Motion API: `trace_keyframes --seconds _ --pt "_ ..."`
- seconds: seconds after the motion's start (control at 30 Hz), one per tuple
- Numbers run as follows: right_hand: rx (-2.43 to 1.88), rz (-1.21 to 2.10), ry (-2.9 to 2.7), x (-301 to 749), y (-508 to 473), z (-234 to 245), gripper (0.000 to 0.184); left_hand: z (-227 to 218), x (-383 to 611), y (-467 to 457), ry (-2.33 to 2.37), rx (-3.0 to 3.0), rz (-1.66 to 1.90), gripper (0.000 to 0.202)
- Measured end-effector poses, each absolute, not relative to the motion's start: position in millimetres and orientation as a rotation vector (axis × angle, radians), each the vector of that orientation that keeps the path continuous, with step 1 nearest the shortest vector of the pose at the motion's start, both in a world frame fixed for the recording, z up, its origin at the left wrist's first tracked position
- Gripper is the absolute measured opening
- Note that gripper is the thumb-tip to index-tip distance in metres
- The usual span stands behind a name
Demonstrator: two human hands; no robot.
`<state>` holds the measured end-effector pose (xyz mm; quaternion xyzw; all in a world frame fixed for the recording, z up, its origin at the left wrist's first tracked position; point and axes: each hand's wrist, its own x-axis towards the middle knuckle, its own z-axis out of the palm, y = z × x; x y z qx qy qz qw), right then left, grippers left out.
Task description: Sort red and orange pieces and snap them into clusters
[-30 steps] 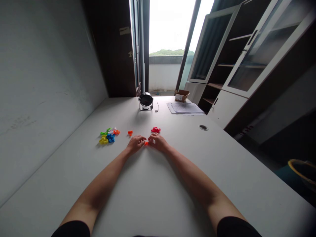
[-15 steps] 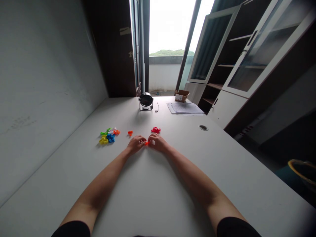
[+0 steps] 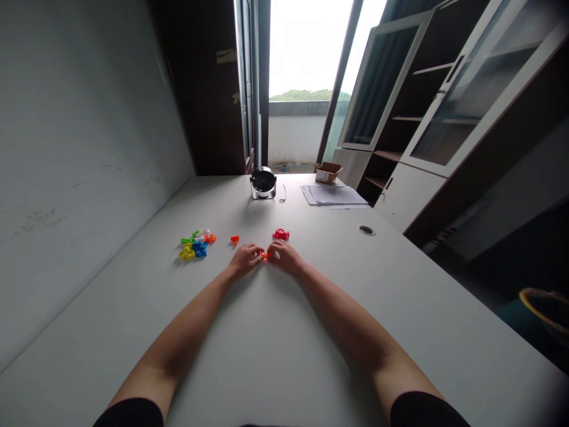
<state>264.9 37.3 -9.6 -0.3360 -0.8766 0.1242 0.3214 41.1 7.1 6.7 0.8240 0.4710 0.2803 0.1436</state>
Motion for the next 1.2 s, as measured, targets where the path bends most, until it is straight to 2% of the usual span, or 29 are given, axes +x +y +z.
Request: trace_keyframes --seconds 0.83,1.2 --pt "-0.822 0.388 -2.248 266.6 37.5 -10.6 0.016 3.9 39.3 11.1 1.372 2.414 0.763 0.025" --pt "-0.861 0.380 -2.240 265.4 37.7 -11.0 0.008 8.3 40.5 6.4 1.356 2.427 0.771 0.023"
